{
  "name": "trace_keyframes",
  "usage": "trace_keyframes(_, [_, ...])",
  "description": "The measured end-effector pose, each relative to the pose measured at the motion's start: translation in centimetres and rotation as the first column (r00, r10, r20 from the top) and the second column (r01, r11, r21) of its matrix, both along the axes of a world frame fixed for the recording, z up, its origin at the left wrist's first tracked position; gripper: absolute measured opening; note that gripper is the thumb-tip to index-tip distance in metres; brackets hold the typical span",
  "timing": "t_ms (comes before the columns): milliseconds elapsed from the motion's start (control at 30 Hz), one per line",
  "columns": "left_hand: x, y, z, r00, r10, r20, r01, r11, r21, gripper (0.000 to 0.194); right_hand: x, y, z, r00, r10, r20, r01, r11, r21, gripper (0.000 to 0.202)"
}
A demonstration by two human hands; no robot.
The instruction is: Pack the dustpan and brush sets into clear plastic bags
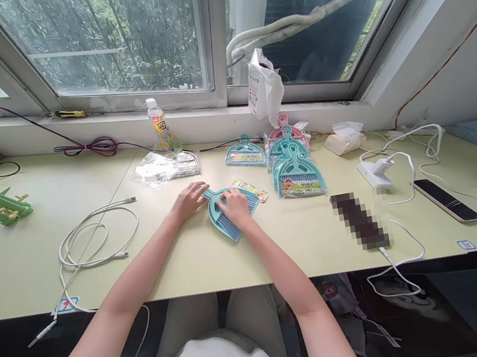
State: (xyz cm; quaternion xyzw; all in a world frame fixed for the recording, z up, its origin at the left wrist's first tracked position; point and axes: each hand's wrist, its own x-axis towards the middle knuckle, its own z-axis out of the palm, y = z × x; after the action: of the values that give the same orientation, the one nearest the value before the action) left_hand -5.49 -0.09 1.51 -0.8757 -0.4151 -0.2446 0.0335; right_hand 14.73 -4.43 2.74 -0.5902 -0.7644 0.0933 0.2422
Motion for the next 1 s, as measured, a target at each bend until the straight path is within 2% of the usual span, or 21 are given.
trace_keyframes(67, [0.0, -0.2, 0.2, 0.997, -0.052, -0.053, 0.053, 0.998, 0.016, 0.035, 0.2, 0.2, 0.1, 1.0, 0.003, -0.006, -0.003, 1.0, -0.017, 0.019])
trace_keyframes(167, [0.2, -0.4, 0.4, 0.987, -0.114, -0.113, 0.111, 0.993, -0.036, 0.034, 0.3, 0.4, 0.1, 1.0, -0.006, -0.011, 0.006, 0.999, -0.035, 0.018])
trace_keyframes(433, [0.8, -0.3, 0.0, 0.992, -0.049, -0.117, 0.038, 0.995, -0.09, 0.026, -0.6, 0.4, -0.3, 0.999, -0.021, 0.035, 0.022, 0.999, -0.027, 0.016])
trace_keyframes(500, [1.0, -0.4, 0.2, 0.999, -0.034, -0.028, 0.032, 0.997, -0.067, 0.026, -0.8, 0.3, -0.2, 0.999, -0.042, 0.0, 0.042, 0.999, -0.031, 0.016])
trace_keyframes(567, [1.5, -0.6, 0.5, 0.98, 0.063, 0.191, -0.056, 0.998, -0.04, 0.031, -0.8, 0.2, 0.1, 0.993, -0.091, -0.07, 0.088, 0.995, -0.037, 0.015])
trace_keyframes(600, [2.0, -0.8, 0.6, 0.931, 0.132, 0.339, -0.117, 0.991, -0.067, 0.035, -0.8, 0.1, 0.3, 0.985, -0.129, -0.112, 0.126, 0.991, -0.035, 0.015])
trace_keyframes(633, [2.6, -1.0, 0.7, 0.853, 0.198, 0.483, -0.145, 0.979, -0.145, 0.039, -0.7, 0.1, 0.5, 0.973, -0.172, -0.155, 0.17, 0.985, -0.026, 0.016])
trace_keyframes(667, [3.3, -1.2, 0.8, 0.764, 0.246, 0.597, -0.101, 0.959, -0.266, 0.042, -0.6, 0.0, 0.8, 0.956, -0.218, -0.199, 0.22, 0.975, -0.011, 0.016])
trace_keyframes(700, [4.0, -1.5, 0.8, 0.686, 0.272, 0.675, 0.022, 0.919, -0.392, 0.043, -0.4, 0.0, 1.0, 0.935, -0.258, -0.244, 0.268, 0.963, 0.009, 0.017])
trace_keyframes(733, [4.7, -1.8, 0.8, 0.632, 0.275, 0.725, 0.198, 0.847, -0.494, 0.045, -0.2, 0.1, 1.2, 0.916, -0.28, -0.288, 0.301, 0.953, 0.031, 0.018])
trace_keyframes(800, [5.9, -2.2, 0.6, 0.572, 0.256, 0.78, 0.504, 0.64, -0.58, 0.05, 0.4, 0.3, 1.5, 0.896, -0.245, -0.369, 0.287, 0.956, 0.063, 0.02])
trace_keyframes(833, [6.1, -2.3, 0.6, 0.547, 0.257, 0.796, 0.583, 0.565, -0.583, 0.054, 0.8, 0.6, 1.6, 0.89, -0.201, -0.41, 0.25, 0.966, 0.07, 0.022])
trace_keyframes(867, [6.2, -2.3, 0.5, 0.521, 0.277, 0.807, 0.62, 0.527, -0.581, 0.057, 1.3, 0.9, 1.6, 0.878, -0.157, -0.452, 0.212, 0.974, 0.074, 0.025])
trace_keyframes(933, [5.4, -1.9, 0.5, 0.452, 0.37, 0.812, 0.623, 0.521, -0.584, 0.061, 2.5, 1.7, 1.4, 0.845, -0.118, -0.522, 0.194, 0.976, 0.094, 0.034])
trace_keyframes(1000, [3.9, -1.1, 0.6, 0.351, 0.479, 0.805, 0.595, 0.55, -0.586, 0.059, 3.8, 2.6, 0.9, 0.835, -0.16, -0.527, 0.265, 0.956, 0.129, 0.04])
